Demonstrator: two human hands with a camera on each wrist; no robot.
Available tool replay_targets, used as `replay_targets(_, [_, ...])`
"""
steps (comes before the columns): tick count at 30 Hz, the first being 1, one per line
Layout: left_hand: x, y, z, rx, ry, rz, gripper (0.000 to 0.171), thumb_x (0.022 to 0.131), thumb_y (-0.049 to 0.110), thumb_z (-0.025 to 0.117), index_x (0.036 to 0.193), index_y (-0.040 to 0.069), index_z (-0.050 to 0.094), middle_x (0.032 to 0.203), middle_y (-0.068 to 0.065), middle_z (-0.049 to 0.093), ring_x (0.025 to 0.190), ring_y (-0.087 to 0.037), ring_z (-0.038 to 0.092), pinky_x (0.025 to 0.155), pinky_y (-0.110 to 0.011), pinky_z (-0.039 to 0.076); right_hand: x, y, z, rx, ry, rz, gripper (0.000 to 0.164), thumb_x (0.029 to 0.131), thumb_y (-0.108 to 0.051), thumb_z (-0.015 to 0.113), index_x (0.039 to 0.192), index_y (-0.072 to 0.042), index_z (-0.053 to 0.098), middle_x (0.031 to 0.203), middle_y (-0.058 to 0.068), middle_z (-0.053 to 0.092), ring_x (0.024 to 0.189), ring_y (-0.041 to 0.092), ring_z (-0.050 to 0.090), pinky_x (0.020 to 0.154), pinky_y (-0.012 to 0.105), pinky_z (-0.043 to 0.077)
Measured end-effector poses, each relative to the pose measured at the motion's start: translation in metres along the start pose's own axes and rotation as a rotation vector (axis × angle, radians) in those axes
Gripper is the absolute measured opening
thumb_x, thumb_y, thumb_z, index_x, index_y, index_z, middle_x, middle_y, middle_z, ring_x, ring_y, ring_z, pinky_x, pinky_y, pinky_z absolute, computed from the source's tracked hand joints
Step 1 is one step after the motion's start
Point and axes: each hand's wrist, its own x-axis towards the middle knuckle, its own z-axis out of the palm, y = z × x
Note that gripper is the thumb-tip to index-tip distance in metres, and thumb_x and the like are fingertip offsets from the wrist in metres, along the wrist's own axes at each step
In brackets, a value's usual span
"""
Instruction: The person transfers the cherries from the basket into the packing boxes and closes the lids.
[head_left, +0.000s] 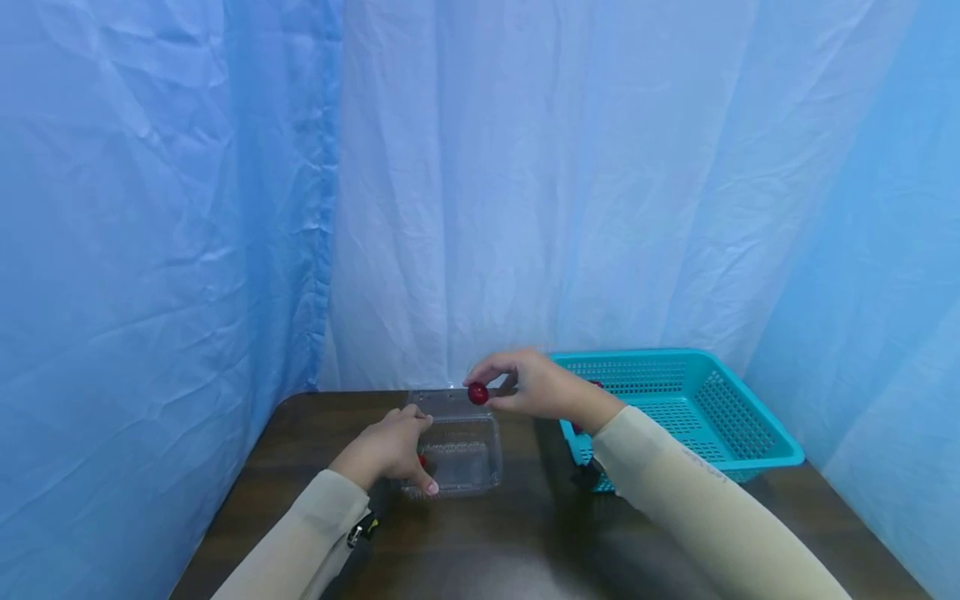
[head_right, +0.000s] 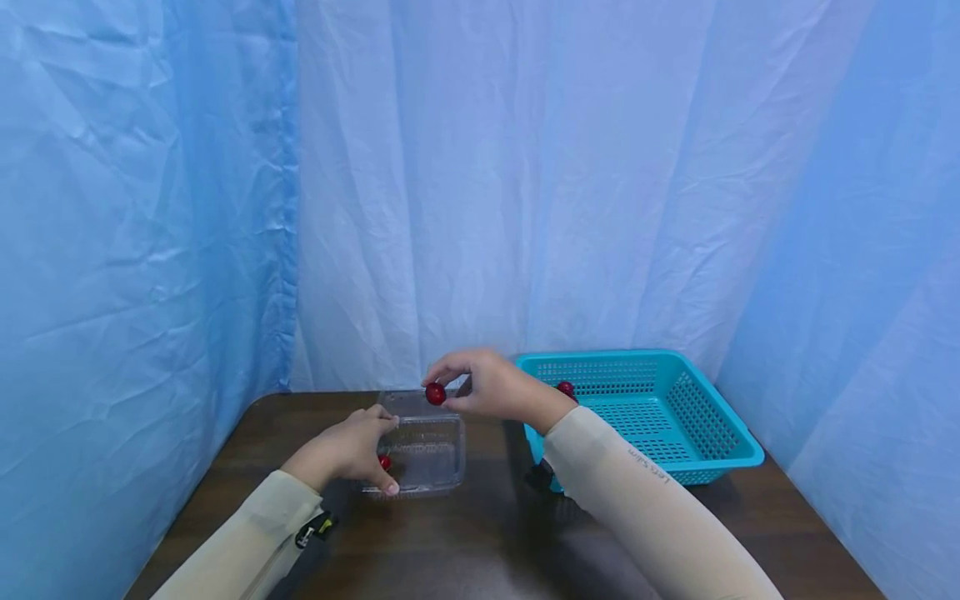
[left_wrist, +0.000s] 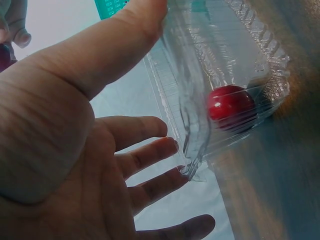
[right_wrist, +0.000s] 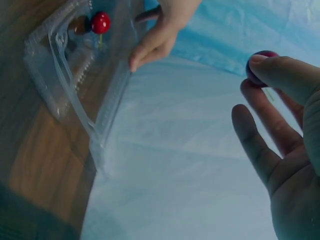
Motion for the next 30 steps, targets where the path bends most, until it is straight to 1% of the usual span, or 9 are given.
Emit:
replay_targets(5, [0.001, -0.002, 0.000, 0.003, -0.004, 0.005, 0.121, 0.066, 0.051, 0.110, 0.169, 0.015, 0.056, 0.171, -0.016, 0.052, 0.153, -0.043, 0.054, 0.115, -0.073, 0.057, 0.011, 0.006, 0.018, 0.040, -0.053, 0.054, 0.033, 0.100, -0.004, 0.087, 0.131, -0.015, 0.082, 0.130, 0.004, 0.083, 0.118, 0.024, 0.081, 0.097, 0.036, 0.071])
replay_targets(8, [0.002, -0.002, 0.000, 0.005, -0.007, 0.012, 0.122, 0.067, 0.050, 0.110, 0.169, 0.014, 0.055, 0.171, -0.016, 0.052, 0.154, -0.042, 0.053, 0.116, -0.072, 0.057, 0.020, 0.014, 0.033, -0.002, -0.091, 0.080, 0.030, 0.099, -0.005, 0.088, 0.127, -0.015, 0.083, 0.121, 0.003, 0.085, 0.110, 0.020, 0.083, 0.094, 0.033, 0.071])
replay_targets(12, [0.001, -0.002, 0.000, 0.006, -0.012, 0.023, 0.122, 0.068, 0.050, 0.110, 0.170, 0.013, 0.054, 0.171, -0.015, 0.052, 0.155, -0.041, 0.052, 0.117, -0.070, 0.057, 0.031, 0.024, 0.055, -0.073, -0.146, 0.098, 0.025, 0.099, -0.008, 0.088, 0.122, -0.016, 0.081, 0.117, 0.001, 0.084, 0.106, 0.014, 0.083, 0.091, 0.029, 0.070])
replay_targets(16, [0.000, -0.003, 0.000, 0.003, -0.017, 0.026, 0.122, 0.069, 0.050, 0.110, 0.170, 0.014, 0.054, 0.171, -0.014, 0.052, 0.155, -0.040, 0.052, 0.118, -0.068, 0.057, 0.038, 0.030, 0.074, -0.079, -0.193, 0.164, 0.022, 0.099, -0.010, 0.089, 0.118, -0.018, 0.081, 0.115, -0.002, 0.081, 0.102, 0.009, 0.081, 0.089, 0.026, 0.070])
replay_targets(19, [0.000, -0.003, -0.001, 0.000, -0.016, 0.024, 0.121, 0.069, 0.050, 0.110, 0.170, 0.013, 0.054, 0.170, -0.014, 0.053, 0.155, -0.040, 0.052, 0.119, -0.067, 0.057, 0.041, 0.033, 0.086, -0.116, -0.209, 0.202, 0.023, 0.097, -0.012, 0.091, 0.117, -0.019, 0.083, 0.113, -0.004, 0.080, 0.098, 0.005, 0.077, 0.089, 0.025, 0.069])
replay_targets(23, [0.000, -0.002, -0.001, 0.002, -0.012, 0.027, 0.121, 0.068, 0.050, 0.111, 0.169, 0.012, 0.055, 0.169, -0.014, 0.054, 0.155, -0.040, 0.052, 0.119, -0.066, 0.057, 0.047, 0.036, 0.099, -0.201, -0.255, 0.199, 0.022, 0.097, -0.013, 0.092, 0.117, -0.019, 0.085, 0.110, -0.005, 0.081, 0.093, 0.004, 0.074, 0.087, 0.022, 0.068])
replay_targets(25, [-0.001, -0.002, -0.001, 0.002, -0.012, 0.027, 0.121, 0.068, 0.050, 0.111, 0.169, 0.012, 0.055, 0.170, -0.014, 0.054, 0.154, -0.040, 0.053, 0.118, -0.066, 0.057, 0.051, 0.036, 0.105, -0.232, -0.285, 0.194, 0.018, 0.097, -0.014, 0.092, 0.114, -0.019, 0.085, 0.107, -0.006, 0.081, 0.090, 0.003, 0.074, 0.085, 0.022, 0.067])
replay_targets(28, [-0.002, -0.002, -0.002, -0.003, -0.013, 0.026, 0.120, 0.069, 0.049, 0.111, 0.169, 0.012, 0.055, 0.170, -0.014, 0.054, 0.153, -0.040, 0.053, 0.118, -0.066, 0.058, 0.055, 0.037, 0.112, -0.256, -0.316, 0.195, 0.016, 0.097, -0.014, 0.092, 0.111, -0.018, 0.086, 0.102, -0.007, 0.081, 0.085, 0.003, 0.073, 0.083, 0.021, 0.067])
replay_targets(30, [-0.002, -0.002, -0.002, -0.007, -0.016, 0.026, 0.119, 0.070, 0.048, 0.111, 0.169, 0.012, 0.055, 0.170, -0.014, 0.053, 0.152, -0.039, 0.054, 0.117, -0.066, 0.058, 0.056, 0.035, 0.116, -0.267, -0.319, 0.195, 0.015, 0.097, -0.015, 0.093, 0.109, -0.017, 0.086, 0.098, -0.007, 0.081, 0.083, 0.004, 0.072, 0.082, 0.022, 0.067])
